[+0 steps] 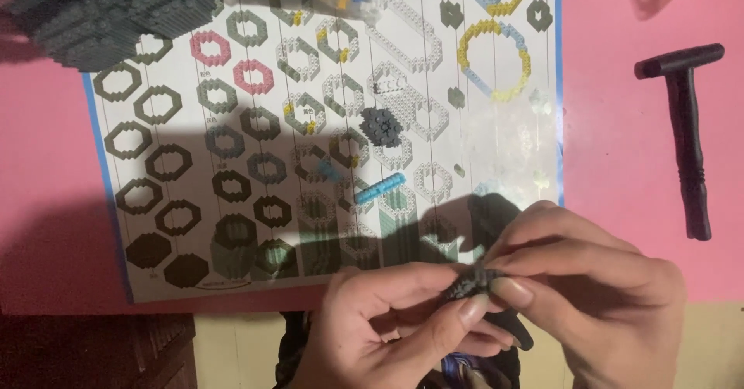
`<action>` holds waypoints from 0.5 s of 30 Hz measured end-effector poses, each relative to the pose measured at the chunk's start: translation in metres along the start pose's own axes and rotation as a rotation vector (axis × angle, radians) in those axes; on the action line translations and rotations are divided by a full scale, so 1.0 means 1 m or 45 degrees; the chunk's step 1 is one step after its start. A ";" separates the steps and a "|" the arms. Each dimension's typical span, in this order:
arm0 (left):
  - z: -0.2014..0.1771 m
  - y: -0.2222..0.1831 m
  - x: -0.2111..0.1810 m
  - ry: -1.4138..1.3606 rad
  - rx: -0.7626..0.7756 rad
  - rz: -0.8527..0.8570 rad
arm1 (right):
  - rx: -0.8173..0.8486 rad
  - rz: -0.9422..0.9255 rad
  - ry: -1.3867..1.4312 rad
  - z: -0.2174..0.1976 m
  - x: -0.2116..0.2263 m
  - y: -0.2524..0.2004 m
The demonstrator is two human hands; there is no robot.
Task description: Assembling a 3D figure using small interlocking toy blocks and a small plastic hammer.
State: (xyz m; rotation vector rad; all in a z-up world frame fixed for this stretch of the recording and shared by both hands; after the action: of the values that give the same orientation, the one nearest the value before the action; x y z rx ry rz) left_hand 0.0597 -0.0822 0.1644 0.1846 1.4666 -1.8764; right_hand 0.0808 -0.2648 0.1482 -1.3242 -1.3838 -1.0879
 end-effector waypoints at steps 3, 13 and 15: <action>-0.002 -0.001 -0.002 -0.028 0.179 0.109 | -0.115 0.204 0.140 -0.004 0.000 -0.002; -0.004 0.002 -0.007 -0.074 0.228 -0.110 | 0.222 0.440 0.185 -0.022 -0.002 0.016; -0.004 0.001 -0.004 -0.104 0.200 -0.208 | 0.278 0.455 0.196 -0.024 -0.003 0.022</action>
State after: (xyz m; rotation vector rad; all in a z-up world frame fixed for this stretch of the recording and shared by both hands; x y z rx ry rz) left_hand 0.0620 -0.0767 0.1640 0.0627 1.3133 -2.1065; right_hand 0.1038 -0.2882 0.1506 -1.2407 -1.0684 -0.7582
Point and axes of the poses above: each hand's wrist, its own y-axis towards the middle knuckle, its own z-axis out of the palm, x = y × z, the point moved 1 cm from there along y, towards the middle knuckle, and after that the axes turned 8 degrees about -x, right-handed, at the moved point
